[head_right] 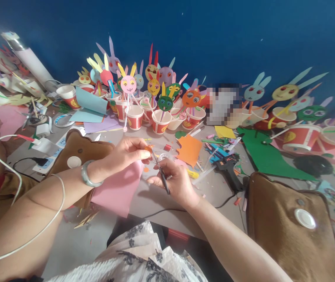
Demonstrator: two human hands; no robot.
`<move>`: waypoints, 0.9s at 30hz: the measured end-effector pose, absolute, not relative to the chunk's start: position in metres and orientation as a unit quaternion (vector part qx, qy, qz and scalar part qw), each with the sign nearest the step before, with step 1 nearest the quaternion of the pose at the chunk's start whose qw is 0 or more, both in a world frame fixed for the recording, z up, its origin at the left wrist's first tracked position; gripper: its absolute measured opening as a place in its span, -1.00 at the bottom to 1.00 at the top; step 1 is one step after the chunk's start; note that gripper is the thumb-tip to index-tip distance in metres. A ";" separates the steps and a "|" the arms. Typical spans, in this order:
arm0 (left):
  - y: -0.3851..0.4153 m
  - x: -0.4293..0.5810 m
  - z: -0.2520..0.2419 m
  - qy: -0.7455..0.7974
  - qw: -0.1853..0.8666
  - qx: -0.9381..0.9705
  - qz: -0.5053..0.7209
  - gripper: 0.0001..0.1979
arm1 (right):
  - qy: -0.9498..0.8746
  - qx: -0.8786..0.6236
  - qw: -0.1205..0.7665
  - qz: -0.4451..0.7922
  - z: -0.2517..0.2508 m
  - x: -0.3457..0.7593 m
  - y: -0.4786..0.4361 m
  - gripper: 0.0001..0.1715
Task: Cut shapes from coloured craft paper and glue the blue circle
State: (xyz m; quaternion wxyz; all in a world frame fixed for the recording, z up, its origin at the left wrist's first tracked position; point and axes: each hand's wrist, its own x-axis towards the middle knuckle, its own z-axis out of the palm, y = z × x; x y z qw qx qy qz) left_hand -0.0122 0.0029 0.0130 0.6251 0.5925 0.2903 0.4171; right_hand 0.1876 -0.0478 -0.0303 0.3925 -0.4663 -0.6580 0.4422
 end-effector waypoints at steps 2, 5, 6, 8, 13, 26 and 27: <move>0.003 -0.013 0.013 0.294 0.621 0.595 0.417 -0.86 | -0.657 -0.465 0.392 0.445 -0.030 0.187 -0.048 -0.35; 0.003 -0.013 0.013 0.294 0.621 0.595 0.417 -0.87 | -0.655 -0.464 0.395 0.448 -0.031 0.188 -0.047 -0.33; 0.002 -0.013 0.014 0.294 0.621 0.594 0.417 -0.87 | -0.654 -0.465 0.394 0.448 -0.031 0.188 -0.048 -0.33; 0.002 -0.013 0.015 0.294 0.620 0.595 0.418 -0.87 | -0.654 -0.467 0.394 0.447 -0.032 0.188 -0.048 -0.33; 0.003 -0.013 0.016 0.294 0.624 0.592 0.417 -0.87 | -0.652 -0.469 0.393 0.448 -0.031 0.188 -0.048 -0.33; 0.003 -0.013 0.016 0.294 0.623 0.594 0.416 -0.88 | -0.649 -0.468 0.396 0.450 -0.030 0.187 -0.048 -0.36; 0.003 -0.013 0.015 0.292 0.622 0.596 0.415 -0.88 | -0.650 -0.469 0.394 0.450 -0.030 0.187 -0.047 -0.35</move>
